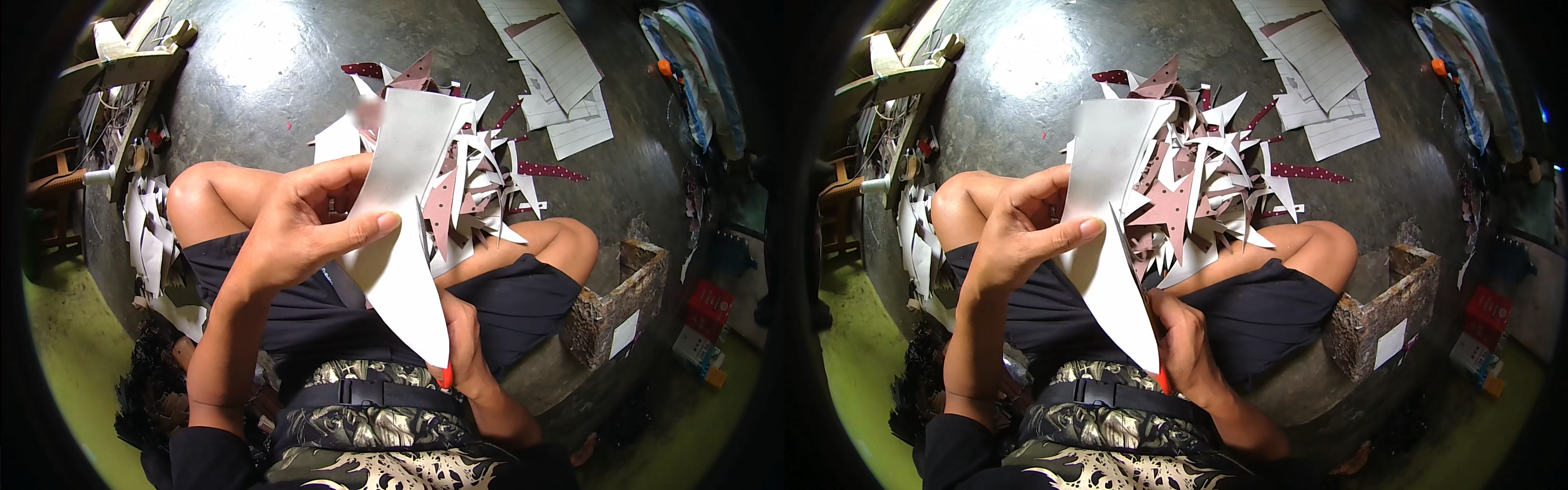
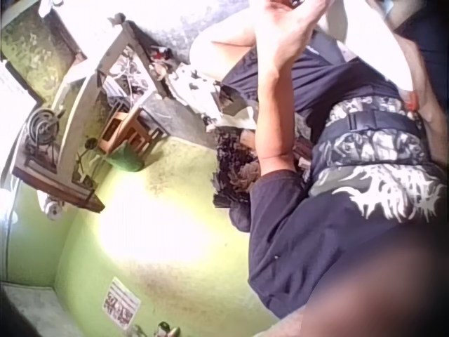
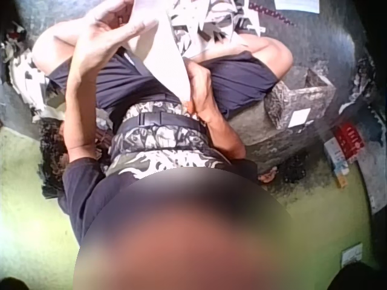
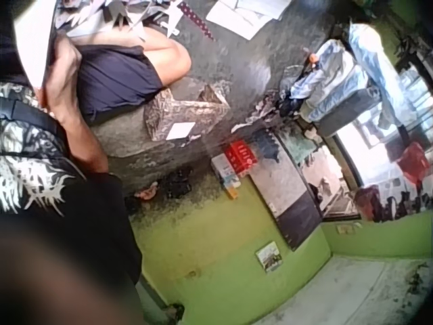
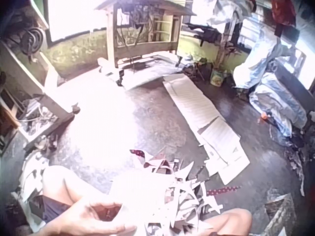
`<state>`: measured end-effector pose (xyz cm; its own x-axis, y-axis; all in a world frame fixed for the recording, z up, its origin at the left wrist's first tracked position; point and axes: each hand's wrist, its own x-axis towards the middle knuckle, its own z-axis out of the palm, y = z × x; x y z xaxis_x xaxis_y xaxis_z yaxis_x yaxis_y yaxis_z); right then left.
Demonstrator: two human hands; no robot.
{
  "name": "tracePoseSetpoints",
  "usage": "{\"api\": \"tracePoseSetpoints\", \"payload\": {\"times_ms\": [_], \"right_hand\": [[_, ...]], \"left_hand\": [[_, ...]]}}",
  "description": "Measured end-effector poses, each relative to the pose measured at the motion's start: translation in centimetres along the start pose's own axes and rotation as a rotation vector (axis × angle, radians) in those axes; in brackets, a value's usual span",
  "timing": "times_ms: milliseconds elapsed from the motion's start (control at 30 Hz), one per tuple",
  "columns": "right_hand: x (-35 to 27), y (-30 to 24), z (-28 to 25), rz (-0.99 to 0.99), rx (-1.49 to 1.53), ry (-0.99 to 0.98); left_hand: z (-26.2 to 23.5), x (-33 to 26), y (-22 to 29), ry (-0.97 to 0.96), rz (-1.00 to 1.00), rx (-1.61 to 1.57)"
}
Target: The person sits cross-legged on the floor and uses red-handled scissors to cut white paper along pre-drawn lines. They repeatedly rotate the paper and trim edges, accumulating cut pieces on the floor.
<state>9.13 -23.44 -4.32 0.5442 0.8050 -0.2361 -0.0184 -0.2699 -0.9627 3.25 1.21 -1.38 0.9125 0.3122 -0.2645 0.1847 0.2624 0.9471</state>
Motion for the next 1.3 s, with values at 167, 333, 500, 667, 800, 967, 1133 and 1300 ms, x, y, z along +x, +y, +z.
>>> {"api": "tracePoseSetpoints", "payload": {"times_ms": [167, 333, 500, 667, 800, 967, 1133, 1300], "right_hand": [[-0.1, -0.1, -0.3, 0.016, 0.023, -0.004], [0.0, -0.4, -0.3, -0.042, -0.025, 0.031], [-0.8, -0.6, -0.3, -0.013, 0.047, -0.003], [-0.5, 1.0, 1.3, -0.311, -0.114, 0.114], [-1.0, 1.1, 1.6, -0.223, -0.025, 0.119], [-1.0, -0.5, 1.6, -0.140, 0.063, 0.103], [-0.5, -0.3, 1.5, -0.046, 0.193, 0.081], [-2.9, 4.1, 1.5, -0.313, -0.330, 0.112]], "left_hand": [[0.2, -0.2, 0.1, -0.017, -0.026, -0.049], [0.4, -0.3, 0.0, -0.022, -0.076, -0.122], [0.8, -0.7, -0.2, -0.036, -0.108, -0.242], [1.5, -1.1, -0.5, -0.031, -0.068, -0.295], [2.2, -1.4, -0.8, -0.011, -0.057, -0.316], [2.4, -1.7, -0.5, -0.029, -0.088, -0.305], [2.4, -1.3, -0.3, 0.090, -0.075, -0.276], [3.0, -1.2, -0.8, 0.088, -0.095, -0.275]]}}
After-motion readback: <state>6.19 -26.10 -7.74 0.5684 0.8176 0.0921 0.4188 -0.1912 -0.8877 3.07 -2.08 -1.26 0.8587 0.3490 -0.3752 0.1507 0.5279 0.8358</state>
